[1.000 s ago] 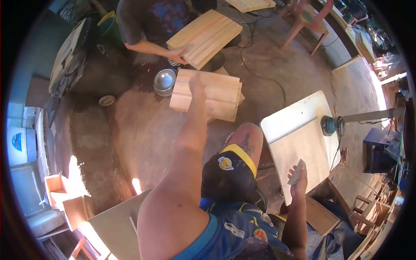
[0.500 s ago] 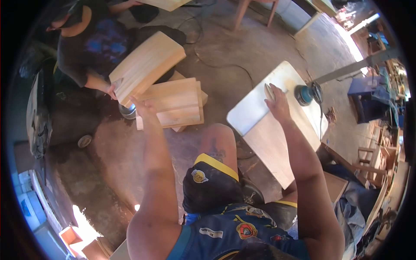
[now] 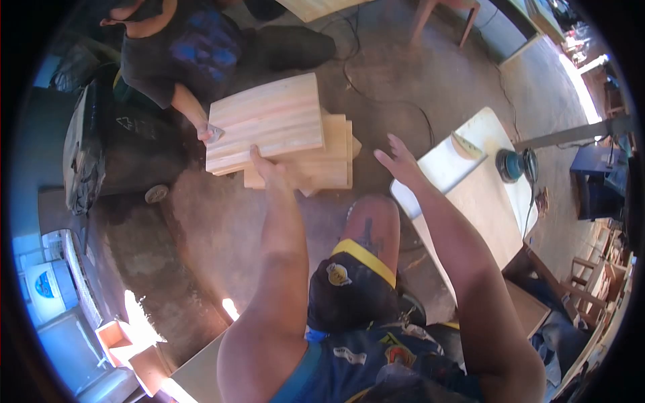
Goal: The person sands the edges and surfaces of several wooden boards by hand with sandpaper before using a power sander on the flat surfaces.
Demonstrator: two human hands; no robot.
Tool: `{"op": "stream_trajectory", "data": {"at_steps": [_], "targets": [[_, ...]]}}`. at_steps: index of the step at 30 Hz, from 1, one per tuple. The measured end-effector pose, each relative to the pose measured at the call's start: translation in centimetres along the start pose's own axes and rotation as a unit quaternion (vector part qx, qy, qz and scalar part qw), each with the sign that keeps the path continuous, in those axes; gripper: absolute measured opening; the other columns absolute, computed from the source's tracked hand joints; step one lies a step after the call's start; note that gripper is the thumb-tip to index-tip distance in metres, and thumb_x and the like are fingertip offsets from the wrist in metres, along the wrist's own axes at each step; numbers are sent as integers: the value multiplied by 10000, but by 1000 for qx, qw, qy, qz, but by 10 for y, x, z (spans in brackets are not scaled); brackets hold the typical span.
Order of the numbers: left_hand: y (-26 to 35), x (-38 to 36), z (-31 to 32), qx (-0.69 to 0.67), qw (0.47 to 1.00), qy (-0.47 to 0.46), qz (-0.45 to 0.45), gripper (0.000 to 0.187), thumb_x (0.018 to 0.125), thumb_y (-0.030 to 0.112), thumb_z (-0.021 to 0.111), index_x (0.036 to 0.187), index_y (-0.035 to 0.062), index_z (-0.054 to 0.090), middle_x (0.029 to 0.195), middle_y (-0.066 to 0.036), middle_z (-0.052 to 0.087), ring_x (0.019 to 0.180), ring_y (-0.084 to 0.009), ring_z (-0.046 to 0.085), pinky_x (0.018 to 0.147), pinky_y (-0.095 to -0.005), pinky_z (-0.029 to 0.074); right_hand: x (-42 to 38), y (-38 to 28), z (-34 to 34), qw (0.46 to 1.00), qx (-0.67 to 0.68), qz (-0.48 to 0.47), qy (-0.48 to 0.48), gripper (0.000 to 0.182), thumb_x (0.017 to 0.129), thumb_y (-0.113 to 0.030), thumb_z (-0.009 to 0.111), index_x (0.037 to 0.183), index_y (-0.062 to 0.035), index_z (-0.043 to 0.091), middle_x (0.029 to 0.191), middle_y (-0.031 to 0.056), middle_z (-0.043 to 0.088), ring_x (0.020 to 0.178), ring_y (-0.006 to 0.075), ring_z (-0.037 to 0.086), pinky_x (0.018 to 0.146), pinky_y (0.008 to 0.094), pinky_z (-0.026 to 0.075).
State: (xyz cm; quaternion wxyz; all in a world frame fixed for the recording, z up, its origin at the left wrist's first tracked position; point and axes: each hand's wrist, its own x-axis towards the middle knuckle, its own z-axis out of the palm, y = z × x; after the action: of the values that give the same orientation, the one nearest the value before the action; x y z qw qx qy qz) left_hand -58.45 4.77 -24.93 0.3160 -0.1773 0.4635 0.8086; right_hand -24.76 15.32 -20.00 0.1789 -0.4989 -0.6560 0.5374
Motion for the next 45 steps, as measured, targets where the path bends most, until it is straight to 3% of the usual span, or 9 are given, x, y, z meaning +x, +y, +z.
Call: {"op": "stream_trajectory", "data": {"at_steps": [4,9,12,20,25,32,38,44,45], "targets": [[2,-23,-29,-2,994,-109,0,771,903,496,644,1518,118,372,1523,-96,446,1381,-309,426,1152,-513,341,-2,-58,31,996,38,73,-42,884,921,-447,703,1563,-11,281,1544,245,408,1412,331,442,1142,428,381],[31,-133,-28,-51,970,-234,-43,739,903,458,649,1509,123,391,1499,-81,485,1380,-306,443,1147,-516,359,-16,-103,45,903,391,90,-154,715,934,-392,705,1448,15,421,1382,175,566,1253,265,561,1063,420,438],[34,-173,-18,-44,952,-293,-71,756,890,444,668,1513,119,388,1499,-86,486,1379,-308,445,1152,-519,354,-65,-135,25,872,478,90,-61,613,941,-342,694,1379,21,466,1284,148,613,1164,253,598,1027,406,458],[22,-304,6,113,908,-342,-212,658,894,357,671,1456,89,456,1440,-91,545,1338,-297,497,1132,-501,400,-227,-59,-49,789,607,-47,80,546,942,-176,598,1419,22,421,1355,196,562,1263,291,552,1112,441,422],[-72,-380,-4,146,864,-355,-325,596,876,199,701,1421,90,487,1408,-76,575,1293,-281,546,1138,-468,427,-339,29,-100,751,624,-47,210,597,918,-237,617,1437,-21,414,1412,174,530,1306,311,520,1140,467,397],[-195,-433,-56,213,773,-408,-437,631,876,223,708,1446,125,455,1451,-82,540,1357,-292,483,1159,-496,373,-416,151,-147,728,609,-20,315,702,921,-332,611,1479,19,367,1450,222,498,1330,358,507,1139,479,398],[-226,-439,-70,324,740,-336,-484,664,881,247,719,1457,133,410,1475,-112,482,1391,-319,429,1170,-517,326,-427,204,-165,711,631,22,309,712,936,-349,583,1482,47,354,1471,240,477,1357,367,475,1158,474,366],[-215,-432,-65,440,651,-377,-491,657,919,347,718,1444,94,414,1446,-161,497,1361,-313,459,1148,-495,346,-431,238,-177,703,657,52,267,656,947,-297,565,1476,37,365,1442,223,508,1332,346,503,1145,466,379],[-214,-429,-55,509,583,-399,-492,628,937,377,694,1425,77,437,1391,-172,542,1297,-315,517,1108,-475,397,-431,237,-182,696,665,78,259,664,948,-298,566,1477,47,359,1440,225,511,1332,347,504,1147,463,378]]}}
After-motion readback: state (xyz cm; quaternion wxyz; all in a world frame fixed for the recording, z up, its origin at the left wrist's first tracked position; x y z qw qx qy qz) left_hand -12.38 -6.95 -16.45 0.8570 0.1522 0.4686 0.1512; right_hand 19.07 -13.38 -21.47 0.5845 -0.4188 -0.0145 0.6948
